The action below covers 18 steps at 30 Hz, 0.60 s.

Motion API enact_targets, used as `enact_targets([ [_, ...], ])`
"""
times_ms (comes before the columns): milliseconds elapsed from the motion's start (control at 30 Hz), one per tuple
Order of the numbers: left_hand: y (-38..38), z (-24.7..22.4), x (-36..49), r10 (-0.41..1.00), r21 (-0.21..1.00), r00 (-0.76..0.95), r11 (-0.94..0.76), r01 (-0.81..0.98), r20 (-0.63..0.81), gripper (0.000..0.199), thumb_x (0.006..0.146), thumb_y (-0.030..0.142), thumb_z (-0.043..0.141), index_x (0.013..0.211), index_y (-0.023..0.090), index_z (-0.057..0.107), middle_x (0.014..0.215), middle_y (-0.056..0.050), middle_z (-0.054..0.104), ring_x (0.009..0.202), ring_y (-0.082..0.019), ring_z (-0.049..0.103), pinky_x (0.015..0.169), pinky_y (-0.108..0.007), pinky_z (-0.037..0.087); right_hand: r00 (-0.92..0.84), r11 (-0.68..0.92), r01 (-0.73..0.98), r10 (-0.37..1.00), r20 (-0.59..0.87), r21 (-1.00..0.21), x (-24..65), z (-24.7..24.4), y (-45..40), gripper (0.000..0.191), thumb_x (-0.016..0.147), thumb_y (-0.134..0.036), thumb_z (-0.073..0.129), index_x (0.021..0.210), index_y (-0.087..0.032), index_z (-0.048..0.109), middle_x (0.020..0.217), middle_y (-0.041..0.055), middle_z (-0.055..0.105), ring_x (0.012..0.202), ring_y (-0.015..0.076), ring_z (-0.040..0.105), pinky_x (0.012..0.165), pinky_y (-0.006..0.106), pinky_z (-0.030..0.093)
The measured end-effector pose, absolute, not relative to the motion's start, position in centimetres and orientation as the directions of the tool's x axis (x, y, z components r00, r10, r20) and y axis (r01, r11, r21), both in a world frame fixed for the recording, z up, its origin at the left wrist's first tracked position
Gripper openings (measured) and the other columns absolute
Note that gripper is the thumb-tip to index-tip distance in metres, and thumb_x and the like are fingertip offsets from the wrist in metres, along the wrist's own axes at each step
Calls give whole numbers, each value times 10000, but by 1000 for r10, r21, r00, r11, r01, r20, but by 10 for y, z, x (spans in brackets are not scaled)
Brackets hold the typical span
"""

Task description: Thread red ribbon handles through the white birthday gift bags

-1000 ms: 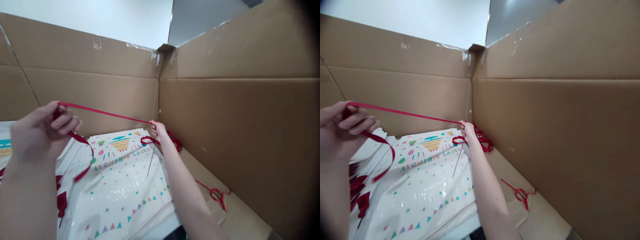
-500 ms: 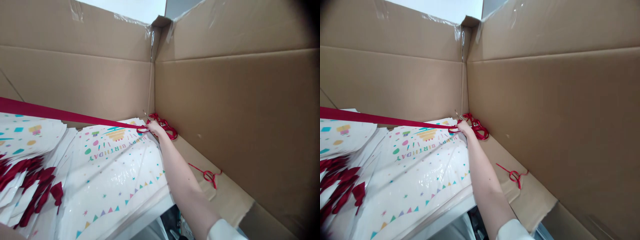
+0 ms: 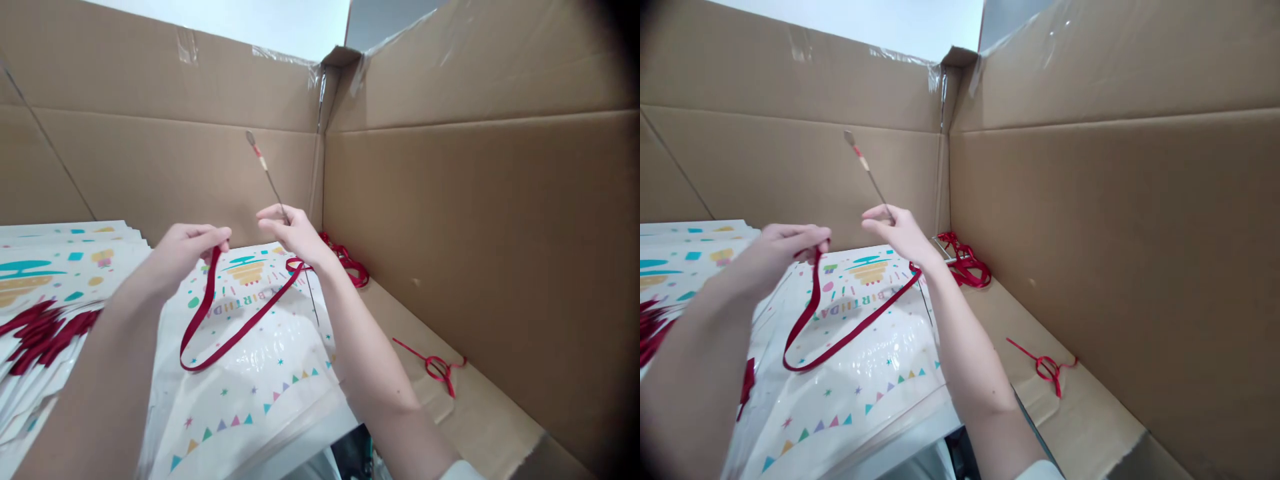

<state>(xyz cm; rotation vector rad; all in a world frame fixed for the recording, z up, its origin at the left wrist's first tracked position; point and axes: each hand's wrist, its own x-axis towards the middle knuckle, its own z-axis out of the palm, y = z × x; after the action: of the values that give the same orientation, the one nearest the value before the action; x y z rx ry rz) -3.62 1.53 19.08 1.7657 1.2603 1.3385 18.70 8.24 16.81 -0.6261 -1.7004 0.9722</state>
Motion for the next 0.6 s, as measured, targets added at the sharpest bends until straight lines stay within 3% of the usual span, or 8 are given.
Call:
enact_targets([
  [133,28,179,-21,945,888,124,-326,323,302,374,778,519,699,600,193,655,605,-17,546,577,-132,446,541,-263,339,-495,637,32,679,542,-770,170,169,63,204,837,-301,720,1019,-217,686,580,-83,294,549,89,244,508,211,211],
  [233,27,177,-20,944,901,152,-325,289,292,423,799,529,681,559,194,591,582,-6,492,559,-127,418,526,-264,319,-514,705,109,644,567,-701,164,163,65,85,866,-279,661,884,-198,676,600,-70,311,570,93,262,530,224,212],
  [367,25,178,-21,947,914,152,-315,256,283,459,826,523,681,540,196,531,558,2,464,541,-125,411,507,-262,307,-510,710,78,632,584,-699,159,158,72,168,895,-307,600,789,-183,640,632,-51,408,594,97,310,558,234,248],
  [500,27,178,-25,910,921,149,-390,-5,386,358,797,545,703,773,189,724,828,-76,684,768,-187,608,627,-279,460,-470,662,130,697,541,-738,158,156,75,198,858,-317,636,722,-187,573,626,-53,423,589,100,347,566,239,279],
  [600,28,178,-26,878,892,159,-450,-43,451,384,775,546,734,912,191,783,1022,-122,735,920,-239,656,714,-320,517,-458,658,123,701,546,-743,160,154,78,231,857,-331,642,704,-193,539,620,-60,393,580,99,336,560,241,273],
])
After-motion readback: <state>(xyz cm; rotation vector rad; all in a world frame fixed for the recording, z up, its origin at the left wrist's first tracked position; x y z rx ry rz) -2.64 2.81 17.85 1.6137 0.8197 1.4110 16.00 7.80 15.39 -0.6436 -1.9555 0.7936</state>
